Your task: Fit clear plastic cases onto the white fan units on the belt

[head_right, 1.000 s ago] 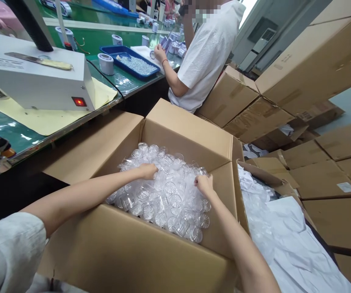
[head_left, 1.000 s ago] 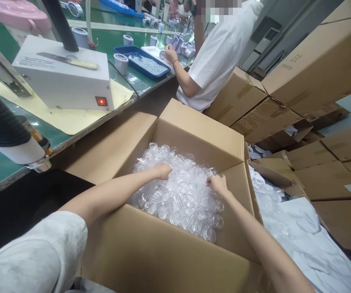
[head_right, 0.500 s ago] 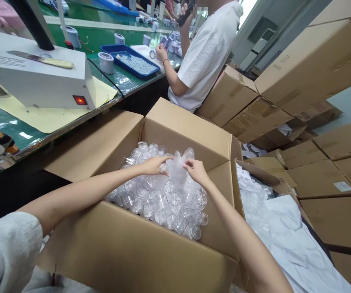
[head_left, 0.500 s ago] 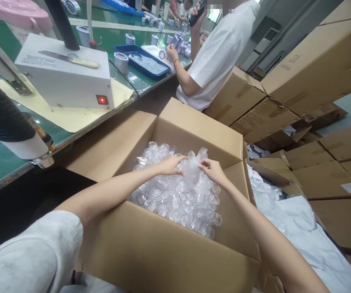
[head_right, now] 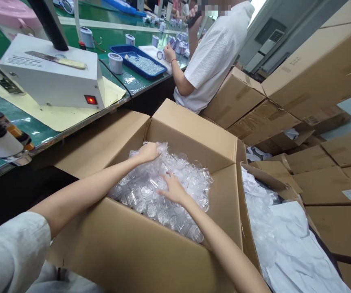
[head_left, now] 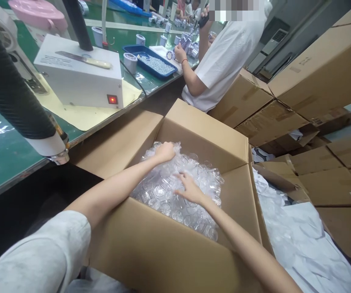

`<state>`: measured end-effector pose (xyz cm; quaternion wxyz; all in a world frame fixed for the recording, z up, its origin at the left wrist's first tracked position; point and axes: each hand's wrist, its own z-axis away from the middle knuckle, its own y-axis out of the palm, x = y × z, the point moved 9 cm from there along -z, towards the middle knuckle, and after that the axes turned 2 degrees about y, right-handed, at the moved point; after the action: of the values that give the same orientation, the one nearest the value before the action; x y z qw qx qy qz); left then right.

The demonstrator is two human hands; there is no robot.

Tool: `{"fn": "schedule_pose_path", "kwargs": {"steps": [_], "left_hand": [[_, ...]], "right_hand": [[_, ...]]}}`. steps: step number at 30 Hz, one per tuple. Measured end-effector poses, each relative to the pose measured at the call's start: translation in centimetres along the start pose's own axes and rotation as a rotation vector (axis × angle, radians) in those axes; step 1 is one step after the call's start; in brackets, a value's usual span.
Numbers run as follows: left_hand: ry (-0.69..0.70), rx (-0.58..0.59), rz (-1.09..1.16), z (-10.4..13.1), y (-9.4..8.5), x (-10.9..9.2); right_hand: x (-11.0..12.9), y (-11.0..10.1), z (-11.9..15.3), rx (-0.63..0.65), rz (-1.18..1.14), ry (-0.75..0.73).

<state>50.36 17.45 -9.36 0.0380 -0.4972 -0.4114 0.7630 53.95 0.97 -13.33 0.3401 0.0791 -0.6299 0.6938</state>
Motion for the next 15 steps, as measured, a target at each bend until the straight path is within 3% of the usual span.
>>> {"fn": "schedule_pose_path", "kwargs": {"steps": [3,5,9,12,15], "left_hand": [[-0.095,0.01,0.117,-0.7,-0.1,1.4],[-0.145,0.02,0.217,-0.9,0.0,2.0],[-0.206,0.045,0.441,-0.8,0.5,2.4],[-0.227,0.088,0.601,-0.4,1.4,2.1],[-0.234,0.178,0.736,0.0,2.7,1.3]], "right_hand": [[-0.5,3.3,2.5,0.192,0.111,-0.015],[-1.5,3.2,3.4,0.241,0.162,0.008],[-5.4,-1.5,3.8,0.199,0.198,0.136],[-8.3,-6.1,3.7,0.057,0.176,0.269],[-8.5,-8.0,2.7,-0.115,0.071,0.309]]}}
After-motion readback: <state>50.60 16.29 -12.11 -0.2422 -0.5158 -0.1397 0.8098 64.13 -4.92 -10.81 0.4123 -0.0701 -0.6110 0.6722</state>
